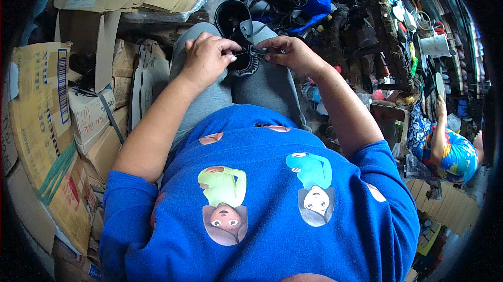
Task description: The recorder is stitching the upper part of a black boot by hand using a needle and black thread.
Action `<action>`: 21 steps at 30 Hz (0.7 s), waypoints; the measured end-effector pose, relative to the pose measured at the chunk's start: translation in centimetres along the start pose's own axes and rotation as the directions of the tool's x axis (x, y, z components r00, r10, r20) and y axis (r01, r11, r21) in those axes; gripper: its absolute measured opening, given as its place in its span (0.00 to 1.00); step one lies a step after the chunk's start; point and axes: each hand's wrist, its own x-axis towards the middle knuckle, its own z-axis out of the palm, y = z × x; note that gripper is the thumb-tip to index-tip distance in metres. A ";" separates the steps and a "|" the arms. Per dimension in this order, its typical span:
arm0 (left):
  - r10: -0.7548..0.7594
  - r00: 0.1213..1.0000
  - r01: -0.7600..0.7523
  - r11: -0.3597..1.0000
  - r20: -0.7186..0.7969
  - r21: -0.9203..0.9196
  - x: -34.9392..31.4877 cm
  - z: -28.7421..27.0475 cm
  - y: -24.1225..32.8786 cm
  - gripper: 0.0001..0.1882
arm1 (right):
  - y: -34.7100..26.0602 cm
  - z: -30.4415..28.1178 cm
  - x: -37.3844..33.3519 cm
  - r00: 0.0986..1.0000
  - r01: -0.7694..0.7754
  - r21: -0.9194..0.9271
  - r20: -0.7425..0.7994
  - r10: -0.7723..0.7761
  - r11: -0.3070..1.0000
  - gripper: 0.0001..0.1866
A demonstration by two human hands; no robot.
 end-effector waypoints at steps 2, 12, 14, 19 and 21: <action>-0.051 0.998 0.050 0.998 0.048 0.030 0.3 0.2 0.2 0.10 | 0.5 0.0 0.2 1.000 -0.014 0.036 0.022 0.014 0.999 0.15; -0.238 0.928 0.232 0.971 0.286 0.054 2.4 0.0 1.9 0.12 | 0.3 -0.1 2.2 0.997 -0.004 -0.051 0.072 0.007 0.999 0.12; -0.178 0.927 0.173 0.984 0.329 0.046 2.3 -0.1 1.8 0.11 | -0.6 -0.1 2.1 1.000 0.021 -0.358 0.011 -0.019 0.933 0.11; -0.042 0.963 0.018 0.995 0.264 0.094 1.8 -0.9 2.2 0.07 | -0.7 0.0 1.5 0.999 0.052 -0.344 0.028 -0.045 0.937 0.09; -0.043 0.962 0.017 0.995 0.270 0.098 1.6 -1.1 2.2 0.06 | -0.8 0.4 1.2 0.995 0.103 -0.252 0.026 -0.099 0.962 0.08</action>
